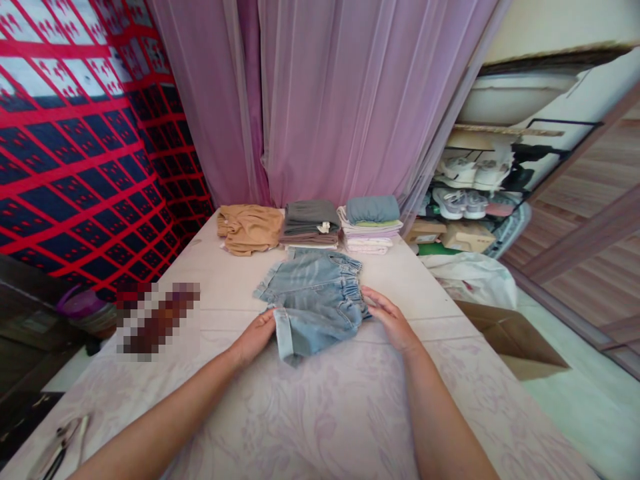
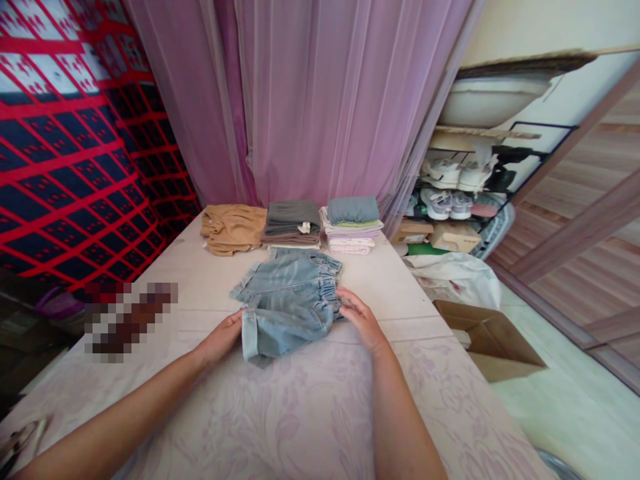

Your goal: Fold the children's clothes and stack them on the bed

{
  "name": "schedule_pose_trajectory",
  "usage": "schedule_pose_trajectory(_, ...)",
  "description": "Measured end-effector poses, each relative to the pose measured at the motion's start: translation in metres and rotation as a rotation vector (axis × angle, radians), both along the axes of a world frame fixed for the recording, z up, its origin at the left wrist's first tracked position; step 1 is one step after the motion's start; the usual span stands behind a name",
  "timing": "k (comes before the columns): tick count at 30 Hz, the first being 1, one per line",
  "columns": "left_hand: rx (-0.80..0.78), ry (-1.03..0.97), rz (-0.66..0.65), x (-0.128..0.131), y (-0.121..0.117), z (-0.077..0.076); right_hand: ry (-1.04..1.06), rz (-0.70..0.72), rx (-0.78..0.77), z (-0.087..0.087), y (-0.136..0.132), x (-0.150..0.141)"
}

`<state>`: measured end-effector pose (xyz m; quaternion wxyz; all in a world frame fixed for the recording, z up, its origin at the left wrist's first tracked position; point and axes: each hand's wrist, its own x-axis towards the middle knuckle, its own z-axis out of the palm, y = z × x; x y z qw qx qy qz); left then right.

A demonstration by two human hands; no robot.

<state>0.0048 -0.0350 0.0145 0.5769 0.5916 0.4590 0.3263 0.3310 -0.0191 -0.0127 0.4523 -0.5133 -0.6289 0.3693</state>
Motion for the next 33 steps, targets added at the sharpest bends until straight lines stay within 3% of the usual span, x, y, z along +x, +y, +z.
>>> schedule_pose_trajectory(3, -0.105, -0.085, 0.097, 0.003, 0.009, 0.005, -0.245, 0.119, 0.031, 0.015, -0.013, -0.009)
schedule_pose_trajectory(8, -0.068, 0.028, 0.084, 0.004, 0.011, 0.018, -0.659, 0.095, 0.208, 0.027, -0.022, -0.037)
schedule_pose_trajectory(13, 0.234, 0.253, -0.18, 0.003, -0.005, 0.021, -0.593, 0.136, 0.177, 0.026, -0.017, -0.012)
schedule_pose_trajectory(18, 0.51, 0.471, -0.403, 0.004, -0.015, 0.005, -0.632, 0.08, 0.102, 0.031, -0.024, 0.002)
schedule_pose_trajectory(22, 0.604, 0.579, -0.529, 0.0, -0.019, -0.001, -0.651, 0.133, 0.165, 0.032, -0.029, -0.012)
schedule_pose_trajectory(25, 0.605, 0.636, -0.585, -0.002, -0.025, 0.001, -0.6, 0.108, 0.109, 0.032, -0.024, -0.016)
schedule_pose_trajectory(28, 0.613, 0.699, -0.521, 0.005, -0.035, -0.004, -0.608, -0.062, -0.03, 0.037, -0.017, -0.022)
schedule_pose_trajectory(33, 0.653, 0.771, -0.27, 0.029, -0.048, -0.02, -0.853, -0.374, -0.259, 0.051, -0.008, -0.047)
